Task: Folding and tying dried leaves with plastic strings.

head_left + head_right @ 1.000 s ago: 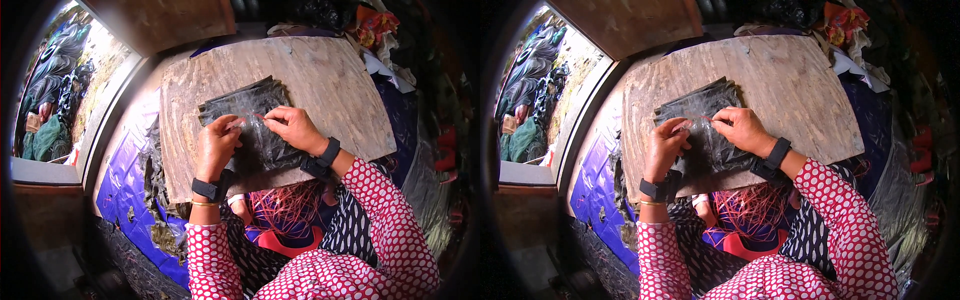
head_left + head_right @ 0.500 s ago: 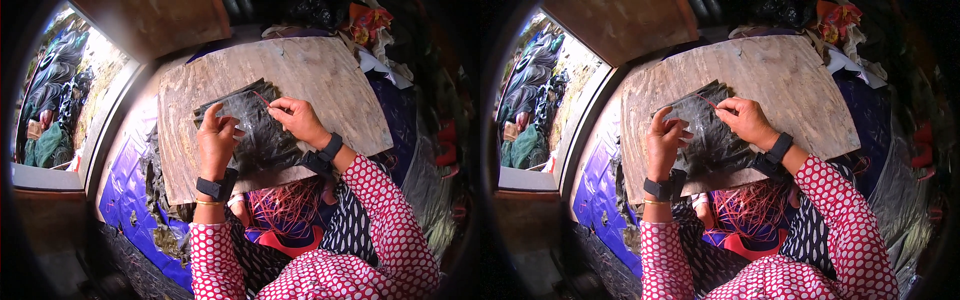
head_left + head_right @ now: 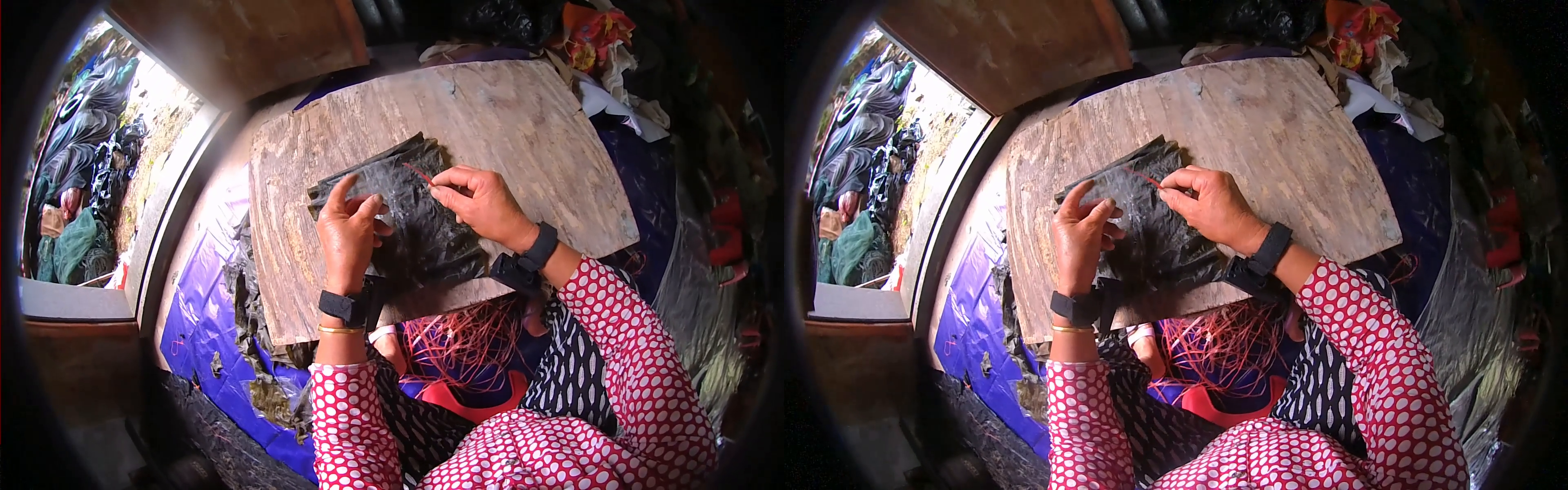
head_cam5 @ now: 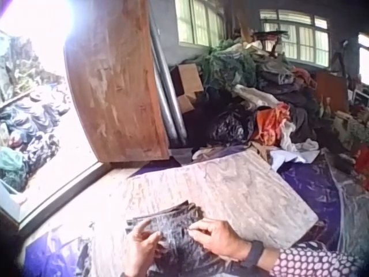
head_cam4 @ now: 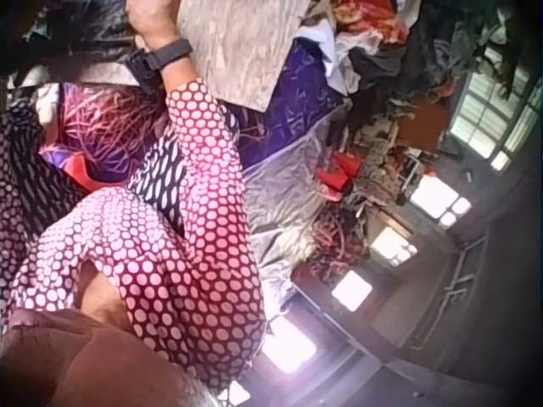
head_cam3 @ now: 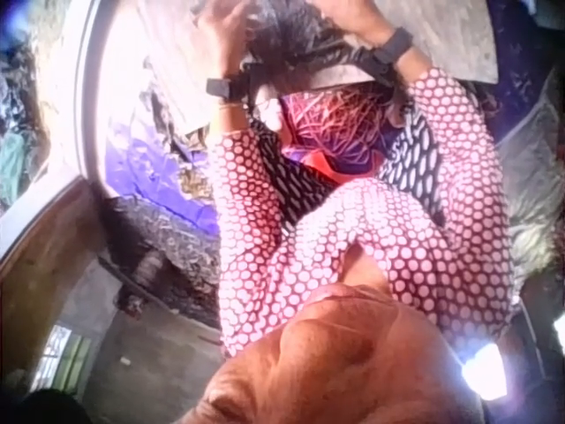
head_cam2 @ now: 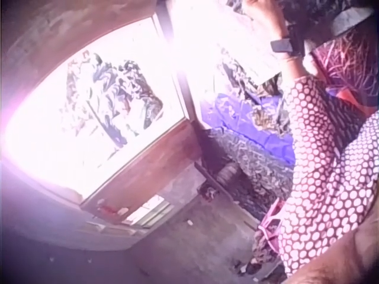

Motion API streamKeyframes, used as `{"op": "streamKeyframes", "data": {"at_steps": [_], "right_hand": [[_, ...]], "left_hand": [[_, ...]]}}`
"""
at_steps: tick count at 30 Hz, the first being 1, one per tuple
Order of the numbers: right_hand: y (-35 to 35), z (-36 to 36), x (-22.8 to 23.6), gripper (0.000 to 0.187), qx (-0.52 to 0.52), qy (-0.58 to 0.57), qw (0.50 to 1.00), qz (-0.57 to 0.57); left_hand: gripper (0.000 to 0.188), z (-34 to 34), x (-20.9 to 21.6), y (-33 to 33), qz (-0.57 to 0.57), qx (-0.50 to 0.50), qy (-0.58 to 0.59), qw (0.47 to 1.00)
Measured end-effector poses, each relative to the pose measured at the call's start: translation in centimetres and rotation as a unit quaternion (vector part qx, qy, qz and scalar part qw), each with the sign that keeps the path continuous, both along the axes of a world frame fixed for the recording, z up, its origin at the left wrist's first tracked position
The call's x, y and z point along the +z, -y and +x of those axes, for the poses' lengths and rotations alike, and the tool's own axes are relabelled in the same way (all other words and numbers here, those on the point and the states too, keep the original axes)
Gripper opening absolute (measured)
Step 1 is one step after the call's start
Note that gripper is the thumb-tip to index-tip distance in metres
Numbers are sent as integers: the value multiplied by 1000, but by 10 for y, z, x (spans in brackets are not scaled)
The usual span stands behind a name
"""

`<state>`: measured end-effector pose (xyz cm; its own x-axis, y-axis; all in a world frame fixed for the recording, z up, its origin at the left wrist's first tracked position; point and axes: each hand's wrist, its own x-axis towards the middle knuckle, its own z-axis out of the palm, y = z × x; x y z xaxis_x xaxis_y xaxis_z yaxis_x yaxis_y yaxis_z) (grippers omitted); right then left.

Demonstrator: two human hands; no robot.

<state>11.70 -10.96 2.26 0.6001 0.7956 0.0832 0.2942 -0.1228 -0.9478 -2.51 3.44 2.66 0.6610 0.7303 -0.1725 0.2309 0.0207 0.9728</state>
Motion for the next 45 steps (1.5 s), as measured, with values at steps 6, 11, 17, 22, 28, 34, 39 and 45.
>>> {"op": "streamKeyframes", "data": {"at_steps": [6, 11, 17, 22, 28, 34, 39, 45], "right_hand": [[-1, 3, -7, 16, -8, -4, 1000, -1], [-1, 1, -2, 14, -2, -39, 999, 3], [-2, -3, -4, 14, 10, -54, 998, 1], [-5, -6, -10, 13, 19, 35, 999, 31], [-7, -8, -15, 15, 17, 114, 993, 11], [-10, -11, -17, 15, 21, 135, 991, 7], [-9, -13, -15, 15, 44, 170, 984, 9], [-12, -13, -16, 13, 43, 144, 988, 28]], "left_hand": [[50, -2, -2, 2, -52, -15, 131, 990], [33, -3, 1, -2, -69, -33, 117, 990], [19, 2, -5, 5, -49, -26, 82, 995], [18, 9, -16, 5, -88, 26, 105, 990], [21, 5, -13, 7, -117, -30, 115, 986], [20, 7, -15, 11, -58, -25, 52, 997], [16, 9, -16, 11, -110, 35, 119, 986], [16, 8, -17, 16, -47, -48, 28, 997]]}}
